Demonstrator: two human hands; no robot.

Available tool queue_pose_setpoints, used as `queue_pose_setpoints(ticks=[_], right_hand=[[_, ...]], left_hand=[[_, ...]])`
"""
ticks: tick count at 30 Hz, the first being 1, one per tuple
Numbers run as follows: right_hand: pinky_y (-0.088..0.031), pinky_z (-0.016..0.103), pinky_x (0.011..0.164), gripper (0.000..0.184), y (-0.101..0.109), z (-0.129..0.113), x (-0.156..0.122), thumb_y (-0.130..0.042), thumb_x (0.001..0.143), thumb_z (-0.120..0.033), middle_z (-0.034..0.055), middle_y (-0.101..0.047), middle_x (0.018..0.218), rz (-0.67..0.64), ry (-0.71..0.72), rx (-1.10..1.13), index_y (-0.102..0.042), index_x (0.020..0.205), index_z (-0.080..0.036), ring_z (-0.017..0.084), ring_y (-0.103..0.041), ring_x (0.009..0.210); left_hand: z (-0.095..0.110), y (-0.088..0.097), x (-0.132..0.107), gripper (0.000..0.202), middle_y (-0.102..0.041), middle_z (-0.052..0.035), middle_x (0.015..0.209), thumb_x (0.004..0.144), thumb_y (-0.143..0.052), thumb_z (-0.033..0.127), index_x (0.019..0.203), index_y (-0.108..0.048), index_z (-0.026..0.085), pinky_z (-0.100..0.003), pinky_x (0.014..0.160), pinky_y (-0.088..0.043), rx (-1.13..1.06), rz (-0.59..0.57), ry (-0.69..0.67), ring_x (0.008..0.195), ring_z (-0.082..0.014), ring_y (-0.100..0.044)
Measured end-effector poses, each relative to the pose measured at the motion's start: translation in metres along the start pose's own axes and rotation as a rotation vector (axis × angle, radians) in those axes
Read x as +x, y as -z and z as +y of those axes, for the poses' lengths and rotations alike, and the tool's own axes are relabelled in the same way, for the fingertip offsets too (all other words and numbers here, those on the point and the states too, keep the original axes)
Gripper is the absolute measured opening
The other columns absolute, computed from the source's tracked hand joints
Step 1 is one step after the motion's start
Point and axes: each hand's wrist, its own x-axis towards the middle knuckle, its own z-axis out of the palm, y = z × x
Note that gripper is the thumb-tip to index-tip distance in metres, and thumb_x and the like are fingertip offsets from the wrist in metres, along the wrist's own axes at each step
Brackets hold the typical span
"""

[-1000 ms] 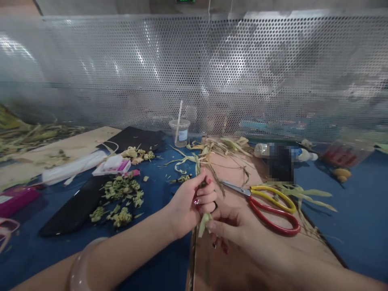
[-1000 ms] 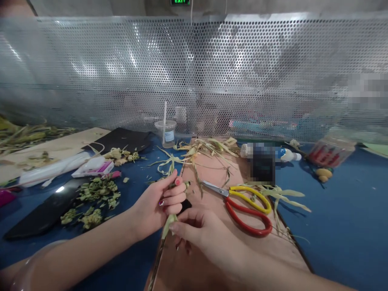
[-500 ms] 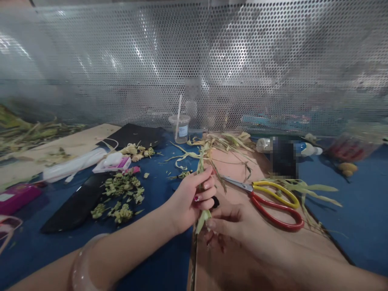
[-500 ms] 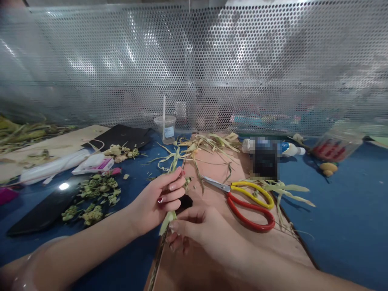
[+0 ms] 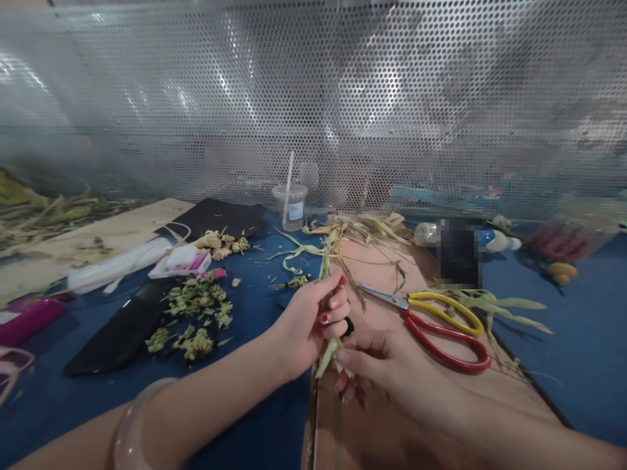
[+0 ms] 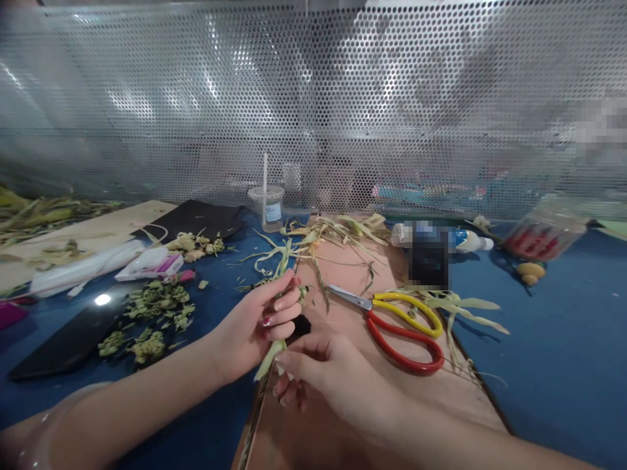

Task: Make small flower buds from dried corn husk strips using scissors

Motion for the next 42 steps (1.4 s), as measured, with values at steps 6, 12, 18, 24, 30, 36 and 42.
queue_pose_setpoints(ticks=[6,12,18,24,30,36,42], right_hand=[[-0.038,0.020,0.049,0.028,-0.001,0.003,0.001,-0.058,0.077,-0.040,0.0011,-0.061,0.063,0.082,0.066,0.034,-0.061,0.067,-0.013,0.008,-0.049,0.051],[-0.037,0.021,0.051,0.025,0.003,0.006,0.003,-0.061,0.074,-0.038,0.0005,-0.059,0.063,0.192,0.136,0.074,-0.064,0.071,-0.014,0.008,-0.047,0.052],[-0.036,0.020,0.050,0.024,0.010,0.013,0.007,-0.061,0.076,-0.037,0.0020,-0.058,0.065,0.208,0.208,0.238,-0.065,0.080,-0.014,0.010,-0.050,0.058],[-0.035,0.022,0.051,0.031,0.014,0.016,0.011,-0.061,0.074,-0.044,0.0019,-0.057,0.060,0.304,0.236,0.191,-0.065,0.074,-0.013,0.009,-0.046,0.054],[-0.034,0.022,0.050,0.033,0.013,0.014,0.008,-0.057,0.076,-0.045,0.0031,-0.059,0.062,0.348,0.207,0.072,-0.067,0.075,-0.013,0.010,-0.045,0.053],[-0.036,0.022,0.048,0.029,0.012,0.006,0.005,-0.061,0.073,-0.042,0.0031,-0.060,0.061,0.384,0.139,-0.019,-0.067,0.068,-0.014,0.009,-0.046,0.049],[-0.036,0.022,0.048,0.031,0.013,0.007,0.006,-0.059,0.074,-0.043,0.0012,-0.057,0.057,0.353,0.145,-0.053,-0.064,0.063,-0.014,0.009,-0.045,0.048]], left_hand=[[-0.002,-0.005,-0.003,0.021,-0.053,0.0026,0.067,0.074,-0.061,0.022,0.093,-0.054,0.017,-0.018,0.054,-0.044,0.151,0.073,-0.032,0.055,-0.0070,-0.053],[-0.008,-0.003,-0.001,0.032,-0.062,-0.0036,0.074,0.072,-0.064,0.025,0.101,-0.054,0.018,-0.022,0.048,-0.044,0.452,0.045,-0.007,0.056,-0.0123,-0.058],[-0.005,-0.005,0.000,0.026,-0.060,-0.0023,0.065,0.081,-0.047,0.040,0.089,-0.054,0.016,-0.027,0.048,-0.046,0.677,0.036,-0.033,0.047,-0.0131,-0.055],[0.001,-0.006,-0.004,0.017,-0.063,-0.0027,0.063,0.075,-0.057,0.029,0.065,-0.055,0.015,-0.026,0.063,-0.046,1.012,0.124,-0.223,0.059,-0.0141,-0.059],[0.005,-0.005,-0.004,0.018,-0.065,-0.0048,0.065,0.074,-0.057,0.030,0.066,-0.061,0.014,-0.025,0.059,-0.044,1.123,0.135,-0.206,0.060,-0.0154,-0.059],[0.010,0.003,-0.002,0.020,-0.067,-0.0058,0.067,0.071,-0.060,0.032,0.066,-0.063,0.013,-0.026,0.062,-0.045,1.135,0.083,-0.143,0.063,-0.0159,-0.060],[0.011,0.001,-0.003,0.018,-0.066,-0.0060,0.064,0.072,-0.057,0.029,0.064,-0.062,0.013,-0.026,0.059,-0.045,1.242,0.092,-0.134,0.060,-0.0161,-0.060]])
